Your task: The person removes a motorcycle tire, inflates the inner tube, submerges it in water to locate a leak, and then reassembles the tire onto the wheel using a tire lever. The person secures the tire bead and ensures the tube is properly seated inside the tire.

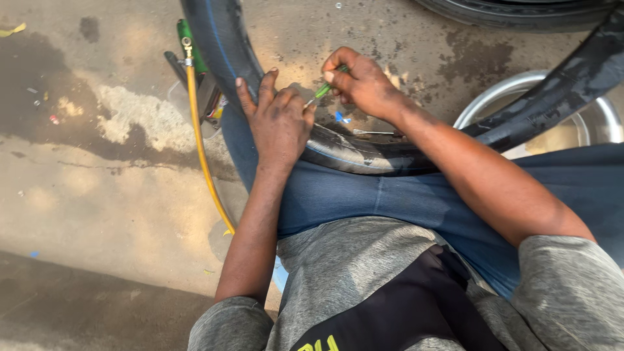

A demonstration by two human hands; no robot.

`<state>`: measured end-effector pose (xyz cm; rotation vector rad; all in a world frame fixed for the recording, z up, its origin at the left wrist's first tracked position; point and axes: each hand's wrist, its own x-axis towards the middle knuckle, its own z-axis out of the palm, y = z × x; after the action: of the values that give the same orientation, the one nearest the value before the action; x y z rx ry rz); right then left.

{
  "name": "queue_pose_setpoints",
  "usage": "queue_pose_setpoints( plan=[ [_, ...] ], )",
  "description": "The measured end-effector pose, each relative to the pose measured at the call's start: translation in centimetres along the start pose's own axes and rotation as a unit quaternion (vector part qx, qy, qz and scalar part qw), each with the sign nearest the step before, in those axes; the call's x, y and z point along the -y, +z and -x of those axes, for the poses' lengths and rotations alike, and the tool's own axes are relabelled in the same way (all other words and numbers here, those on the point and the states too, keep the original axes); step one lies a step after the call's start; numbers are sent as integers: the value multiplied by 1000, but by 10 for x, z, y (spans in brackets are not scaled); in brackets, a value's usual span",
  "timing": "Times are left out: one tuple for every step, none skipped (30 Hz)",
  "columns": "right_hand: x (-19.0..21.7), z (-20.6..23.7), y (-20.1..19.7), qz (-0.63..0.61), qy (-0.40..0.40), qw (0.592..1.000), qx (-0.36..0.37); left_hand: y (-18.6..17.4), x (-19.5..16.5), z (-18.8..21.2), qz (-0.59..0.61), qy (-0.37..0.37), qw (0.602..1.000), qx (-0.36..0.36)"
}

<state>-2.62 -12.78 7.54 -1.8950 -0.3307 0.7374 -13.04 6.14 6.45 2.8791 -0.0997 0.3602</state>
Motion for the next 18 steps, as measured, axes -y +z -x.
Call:
queue_pose_setpoints(
  plan=[
    [-1,0,3,21,-1,1000,-7,-1,0,0,1,6,1000,-4],
    [-3,0,5,42,-3,999,-14,-2,0,0,2,13,1000,-10],
    [-4,-1,6,16,-17,1000,-5,-3,0,0,1,19,1000,-16],
    [-4,-1,6,-11,-31,999,5,-5,0,0,-3,16,1000,-9],
    [-5,-2,5,-38,-46,998,16,-6,0,0,-7,11,1000,-1],
    [-4,-2,3,-25,-80,996,22,-7,0,0,-12,6,1000,4],
    [-4,-3,0,-11,-114,993,29,-8,0,0,-12,8,1000,5],
    [-3,-3,-3,3,-148,988,37,-9,0,1,-13,11,1000,7],
    [-2,-4,-6,-7,-136,989,57,-10,0,1,-12,14,1000,9],
    [-1,-5,-9,-14,-124,989,75,-10,1,1,-10,14,1000,7],
    [0,-5,-11,-20,-112,989,93,-10,1,1,-7,15,1000,5],
    [0,-6,-11,-21,-63,994,92,-9,1,1,-4,15,1000,3],
    [0,-6,-11,-24,-13,995,91,-9,1,2,-3,15,1000,4],
    [0,-7,-9,-28,36,995,92,-8,2,3,-3,15,1000,6],
    [-1,-8,-7,-25,37,997,67,-7,2,3,-5,13,1000,8],
    [-3,-9,-5,-20,38,998,43,-5,2,4,-13,17,1000,1],
    [-4,-10,-2,-17,39,999,20,-4,3,4,-23,20,1000,-4],
    [-6,-11,-2,-20,-30,999,21,-3,3,6,-35,22,999,-9]
  ],
)
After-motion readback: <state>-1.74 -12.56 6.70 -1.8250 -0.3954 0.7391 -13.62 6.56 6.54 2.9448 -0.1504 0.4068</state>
